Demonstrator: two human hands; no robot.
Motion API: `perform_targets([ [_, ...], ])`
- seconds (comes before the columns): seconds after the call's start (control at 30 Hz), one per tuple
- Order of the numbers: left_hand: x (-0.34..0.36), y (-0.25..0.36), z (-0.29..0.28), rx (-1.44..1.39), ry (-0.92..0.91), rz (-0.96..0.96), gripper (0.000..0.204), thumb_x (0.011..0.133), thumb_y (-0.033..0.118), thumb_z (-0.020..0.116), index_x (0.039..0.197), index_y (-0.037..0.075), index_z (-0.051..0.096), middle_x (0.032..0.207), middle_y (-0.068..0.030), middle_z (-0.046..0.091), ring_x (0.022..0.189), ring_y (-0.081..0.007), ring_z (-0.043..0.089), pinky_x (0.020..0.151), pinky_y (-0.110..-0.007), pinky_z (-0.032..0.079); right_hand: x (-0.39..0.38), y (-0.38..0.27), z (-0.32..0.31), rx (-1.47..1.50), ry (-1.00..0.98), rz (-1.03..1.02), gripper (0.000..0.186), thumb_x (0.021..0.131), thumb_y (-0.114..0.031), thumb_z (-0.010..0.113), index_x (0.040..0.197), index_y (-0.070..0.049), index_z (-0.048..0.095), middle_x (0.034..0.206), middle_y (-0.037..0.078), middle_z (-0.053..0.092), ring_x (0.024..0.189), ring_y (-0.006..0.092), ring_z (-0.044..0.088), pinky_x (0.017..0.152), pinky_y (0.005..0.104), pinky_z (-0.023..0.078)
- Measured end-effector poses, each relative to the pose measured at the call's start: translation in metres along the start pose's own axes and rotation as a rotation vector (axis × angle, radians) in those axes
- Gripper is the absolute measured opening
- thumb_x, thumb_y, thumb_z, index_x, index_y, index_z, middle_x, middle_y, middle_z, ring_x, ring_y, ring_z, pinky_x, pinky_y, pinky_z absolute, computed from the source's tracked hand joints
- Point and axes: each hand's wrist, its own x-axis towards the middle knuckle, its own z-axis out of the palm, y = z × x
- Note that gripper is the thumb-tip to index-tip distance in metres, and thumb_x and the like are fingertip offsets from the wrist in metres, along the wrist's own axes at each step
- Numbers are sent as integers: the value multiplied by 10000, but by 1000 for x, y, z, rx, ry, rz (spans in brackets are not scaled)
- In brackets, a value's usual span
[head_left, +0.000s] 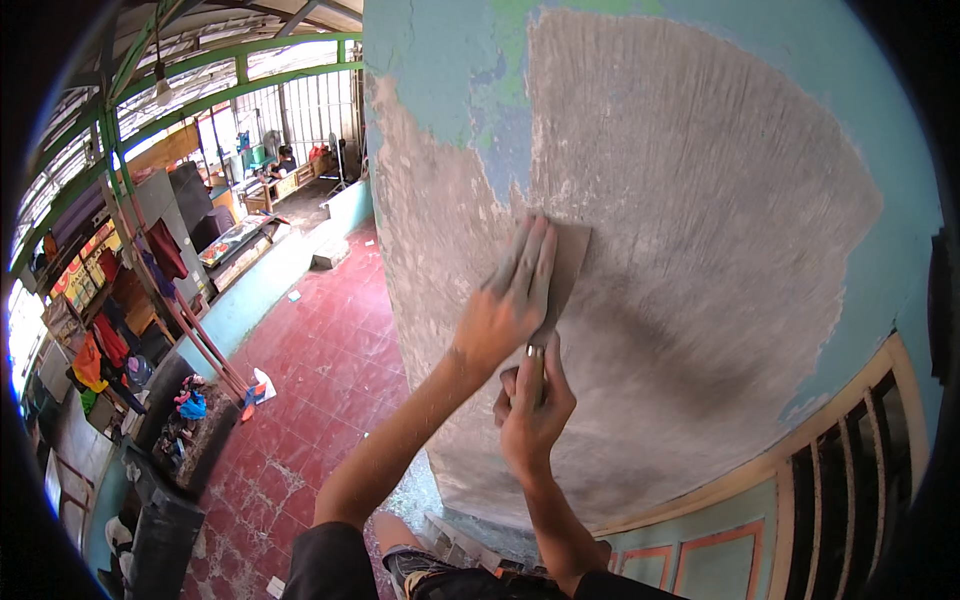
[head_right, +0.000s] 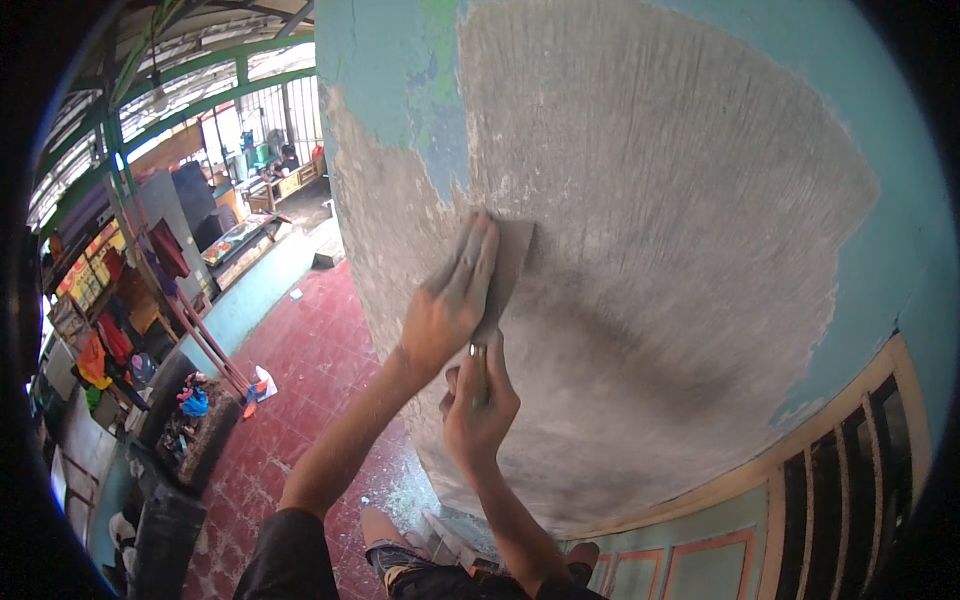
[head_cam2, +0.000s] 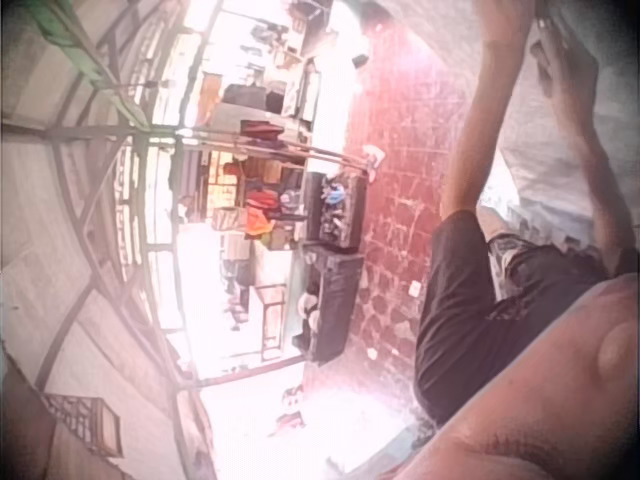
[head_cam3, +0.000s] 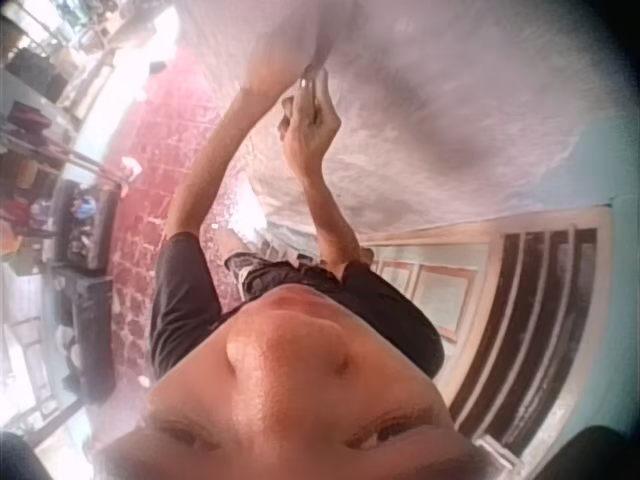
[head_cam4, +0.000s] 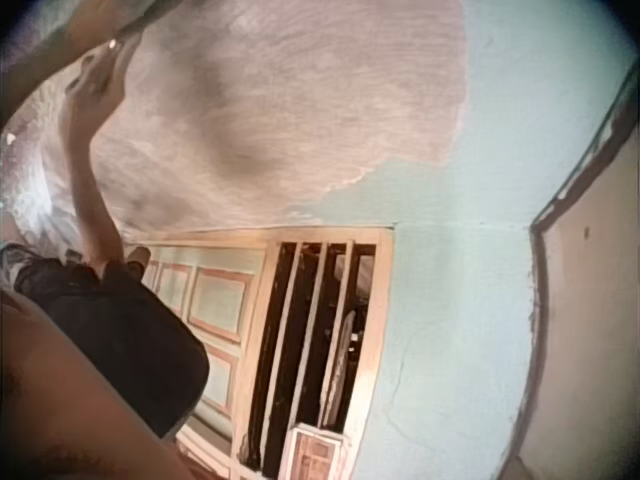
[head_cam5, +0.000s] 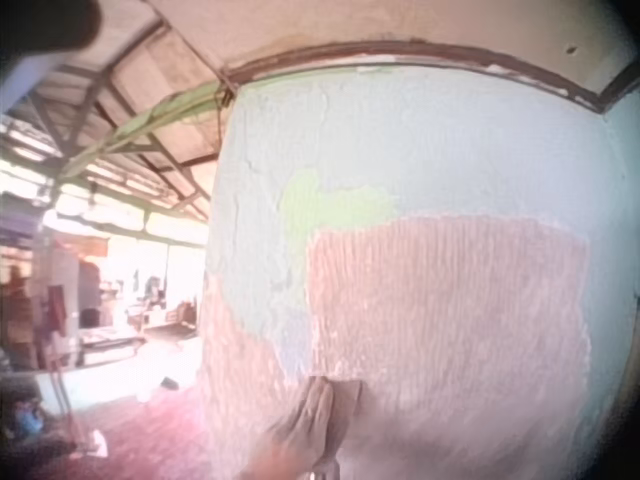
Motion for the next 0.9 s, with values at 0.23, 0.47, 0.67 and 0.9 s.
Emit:
perform_targets([
  [0.23, 6, -5, 6, 15, 38, 32, 647, 762, -16, 587, 1378, -91, 404, 1418, -222, 458, 1298, -315, 490, 877, -301, 564, 2, 1, -2, -19, -40, -58, 506, 1032, -199, 431, 1499, -50, 307, 628, -40, 402, 466, 9, 310, 369, 189, 242],
  [0.47, 9, -1, 0, 78, -49, 20, 621, 774, -7, 581, 1366, -102, 418, 1418, -227, 452, 1319, -330, 462, 963, -325, 512, 5, -4, -3, -18, -35, -39, 531, 1007, -88, 420, 1503, 2, 252, 701, -26, 465, 565, 11, 405, 402, 178, 309],
  [0.67, -8, 4, -3, -90, -60, 57, 580, 818, 61, 571, 1341, -147, 427, 1410, -266, 435, 1336, -371, 428, 1118, -394, 387, 9, -15, -6, 39, -67, 38, 532, 992, -67, 392, 1502, -3, 258, 694, -26, 463, 560, 7, 391, 395, 176, 305],
  [0.9, -5, 6, -8, -96, -11, 65, 635, 788, 75, 617, 1378, -70, 431, 1421, -212, 455, 1299, -362, 479, 1036, -369, 475, 6, -8, -8, 46, -70, 14, 535, 1001, -93, 445, 1497, 1, 268, 710, -19, 478, 553, 7, 393, 392, 174, 314],
])
